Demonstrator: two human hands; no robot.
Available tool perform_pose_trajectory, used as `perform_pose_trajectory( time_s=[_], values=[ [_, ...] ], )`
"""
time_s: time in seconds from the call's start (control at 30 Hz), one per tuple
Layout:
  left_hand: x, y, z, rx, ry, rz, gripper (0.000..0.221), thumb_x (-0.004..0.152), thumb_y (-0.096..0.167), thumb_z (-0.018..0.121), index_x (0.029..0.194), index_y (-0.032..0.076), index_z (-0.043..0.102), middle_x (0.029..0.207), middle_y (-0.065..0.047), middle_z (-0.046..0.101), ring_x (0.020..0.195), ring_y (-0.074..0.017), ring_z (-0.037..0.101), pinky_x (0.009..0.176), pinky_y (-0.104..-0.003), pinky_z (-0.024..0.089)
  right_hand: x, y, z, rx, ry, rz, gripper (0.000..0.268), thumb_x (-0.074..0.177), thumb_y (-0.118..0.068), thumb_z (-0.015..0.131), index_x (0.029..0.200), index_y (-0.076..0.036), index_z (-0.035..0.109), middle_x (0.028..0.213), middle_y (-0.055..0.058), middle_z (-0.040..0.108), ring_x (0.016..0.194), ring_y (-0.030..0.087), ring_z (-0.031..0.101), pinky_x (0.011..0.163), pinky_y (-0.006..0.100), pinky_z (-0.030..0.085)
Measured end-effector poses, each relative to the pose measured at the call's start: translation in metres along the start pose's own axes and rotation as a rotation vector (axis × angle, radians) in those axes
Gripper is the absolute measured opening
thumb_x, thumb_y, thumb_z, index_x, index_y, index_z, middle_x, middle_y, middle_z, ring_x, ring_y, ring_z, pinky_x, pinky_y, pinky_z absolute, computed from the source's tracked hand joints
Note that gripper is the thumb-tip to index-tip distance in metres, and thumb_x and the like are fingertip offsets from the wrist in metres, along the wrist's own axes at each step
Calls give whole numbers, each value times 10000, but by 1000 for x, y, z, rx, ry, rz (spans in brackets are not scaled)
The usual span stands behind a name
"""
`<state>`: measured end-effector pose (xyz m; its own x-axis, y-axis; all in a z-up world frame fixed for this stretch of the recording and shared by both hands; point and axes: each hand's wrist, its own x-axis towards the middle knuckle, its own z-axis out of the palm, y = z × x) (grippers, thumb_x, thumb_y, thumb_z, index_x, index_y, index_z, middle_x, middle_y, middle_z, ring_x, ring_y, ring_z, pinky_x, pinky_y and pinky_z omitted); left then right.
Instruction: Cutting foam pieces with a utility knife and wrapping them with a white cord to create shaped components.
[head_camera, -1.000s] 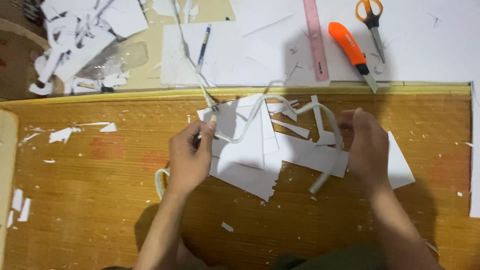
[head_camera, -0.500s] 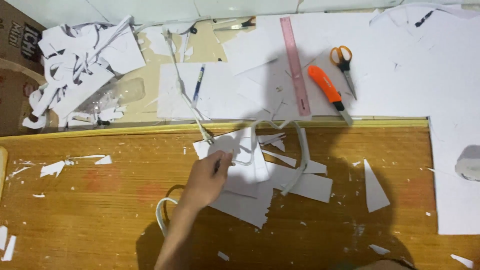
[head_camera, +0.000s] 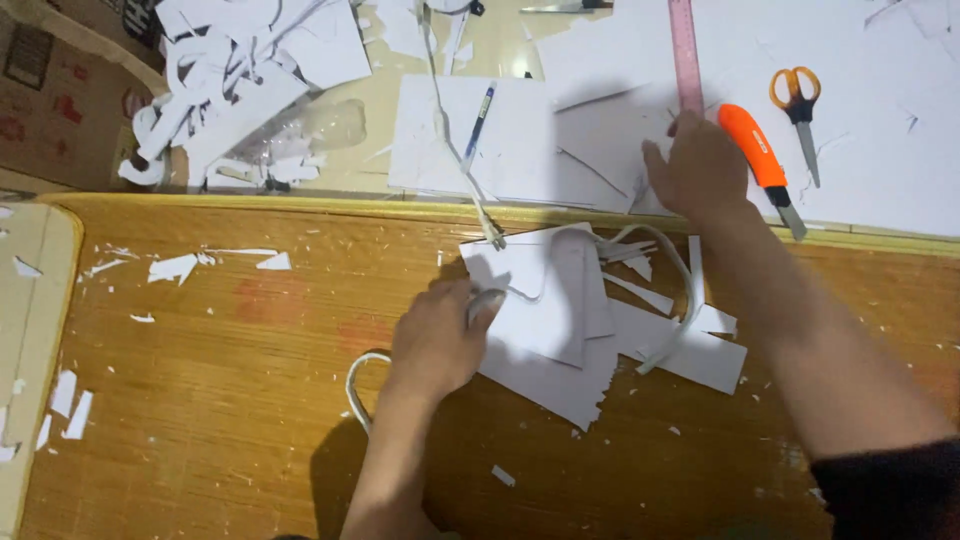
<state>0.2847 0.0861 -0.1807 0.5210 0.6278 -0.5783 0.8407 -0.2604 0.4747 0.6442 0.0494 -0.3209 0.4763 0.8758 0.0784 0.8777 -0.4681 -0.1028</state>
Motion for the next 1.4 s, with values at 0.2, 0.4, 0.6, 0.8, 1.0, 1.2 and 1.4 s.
perform_pose_trajectory(
  time_s=[0.2, 0.4, 0.6, 0.8, 1.0, 1.2, 1.4],
  values=[
    [-16, -70, -18, 136, -197, -316, 923, 827, 401, 869, 1549, 89, 386, 1641, -233, 211, 1504, -476, 259, 1179, -610, 351, -2, -18, 23, -75, -30, 206, 483, 1063, -408, 561, 1250, 36, 598, 1099, 210, 645, 901, 396, 736, 712, 517, 589],
    [20, -147, 17, 29, -169, -395, 359, 920, 329, 713, 1226, 146, 669, 1359, -230, 533, 1228, -456, 635, 947, -499, 559, 0, -18, 38, -33, -7, 189, 320, 1114, -307, 478, 1166, -23, 615, 1038, 134, 590, 903, 320, 721, 746, 450, 599],
    [27, -120, 7, 55, -204, -354, 363, 891, 401, 722, 1184, 195, 663, 1178, -120, 743, 1172, -363, 693, 946, -455, 542, -7, -33, 13, 93, -40, 224, 320, 1116, -353, 515, 1129, -49, 613, 1024, 117, 585, 965, 316, 699, 787, 465, 583],
    [19, -108, 12, 213, -380, -384, 565, 775, 464, 874, 1242, 226, 663, 1234, -3, 735, 1209, -246, 661, 1087, -433, 410, -14, -29, 24, 161, 46, 147, 253, 1077, -310, 589, 1057, -64, 643, 1014, 115, 633, 903, 317, 671, 773, 446, 540],
    [19, -110, -2, 196, -128, -289, 257, 881, 263, 649, 1106, 295, 769, 1087, -61, 785, 1104, -338, 733, 963, -482, 537, -18, -23, 19, 432, 21, 171, 230, 1095, -232, 636, 1122, -5, 666, 971, 170, 661, 941, 360, 695, 775, 469, 541],
    [-1, -81, -24, -631, 351, 122, 120, 881, 42, 712, 997, 23, 734, 813, -187, 731, 601, -289, 650, 540, -406, 517, -22, 0, 13, 511, 34, 230, 223, 1115, -207, 668, 1155, 10, 707, 975, 169, 724, 868, 326, 723, 692, 426, 564],
    [18, -73, -10, -890, 272, 391, 378, 934, 55, 631, 1305, -9, 599, 1164, -288, 688, 1067, -398, 661, 936, -535, 561, -3, 7, 8, 334, -77, 312, 357, 1069, -353, 688, 1155, -8, 709, 945, 170, 733, 815, 318, 730, 604, 443, 599]
  ],
)
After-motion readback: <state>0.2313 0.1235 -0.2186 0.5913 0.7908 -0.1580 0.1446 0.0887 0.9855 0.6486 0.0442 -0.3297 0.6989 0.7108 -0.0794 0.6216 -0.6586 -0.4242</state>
